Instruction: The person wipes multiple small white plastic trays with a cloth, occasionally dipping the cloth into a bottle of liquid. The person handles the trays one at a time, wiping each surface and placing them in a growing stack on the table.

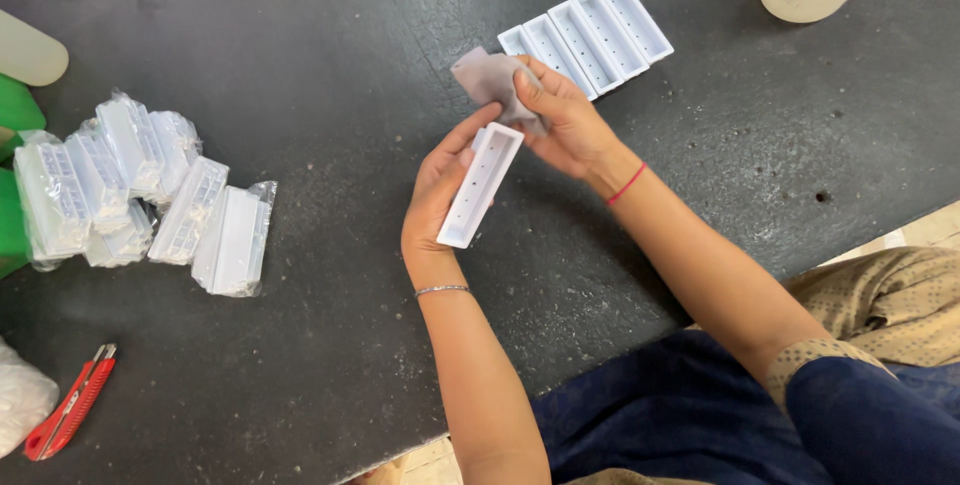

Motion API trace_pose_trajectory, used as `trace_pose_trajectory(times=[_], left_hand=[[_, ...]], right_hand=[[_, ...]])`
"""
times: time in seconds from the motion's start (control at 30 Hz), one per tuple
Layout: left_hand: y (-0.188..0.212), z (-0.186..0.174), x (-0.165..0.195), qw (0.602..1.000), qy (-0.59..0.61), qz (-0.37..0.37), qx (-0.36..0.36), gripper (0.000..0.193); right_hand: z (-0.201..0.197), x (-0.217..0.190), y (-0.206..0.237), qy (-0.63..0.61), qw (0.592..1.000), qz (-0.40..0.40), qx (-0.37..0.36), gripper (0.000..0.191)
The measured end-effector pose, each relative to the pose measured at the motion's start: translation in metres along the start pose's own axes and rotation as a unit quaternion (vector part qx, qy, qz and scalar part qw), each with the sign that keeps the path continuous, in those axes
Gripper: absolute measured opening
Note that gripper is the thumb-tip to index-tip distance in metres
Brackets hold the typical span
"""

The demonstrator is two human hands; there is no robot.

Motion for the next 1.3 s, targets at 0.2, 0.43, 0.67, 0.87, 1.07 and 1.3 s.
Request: trace_pose_trajectory(times=[0.2,0.43,0.67,0.87,1.07,1.3], left_hand=[[-0.014,-0.019,-0.014,0.998,-0.004,-0.005,0.065,0.05],[-0.026,-0.042,-0.027,0.981,0.057,0.027,0.185,0.043],[-0.025,-0.044,-0.032,0.971,0.085,0.072,0.212,0.041],[-0.018,-0.061,-0.031,0.957,0.132,0.122,0.228,0.041],[-0.016,-0.083,-0.03,0.943,0.126,0.153,0.267,0.041],[0.015,-0.116,0.009,0.928,0.073,0.194,0.309,0.048]], right_hand=[[-0.036,-0.039,0.001,0.254,0.942,-0.153,0.155,0.015],[-0.004,-0.073,0.024,0.448,0.837,-0.222,0.222,0.016],[0.08,-0.065,0.037,0.65,0.675,-0.342,0.075,0.039],[0.094,-0.043,0.03,0.626,0.717,-0.306,0.012,0.04],[0.092,-0.024,0.027,0.598,0.769,-0.224,-0.028,0.046],[0.125,-0.004,0.041,0.451,0.843,-0.086,-0.281,0.034]])
Point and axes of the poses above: each hand's wrist, its own y-axis away from the middle knuckle, its own z-axis out of the palm, x = y × z, the point moved 10 cm from there along -y, towards the middle knuckle, and after that the axes turned 1 degree about -z, right-handed, at the moved point
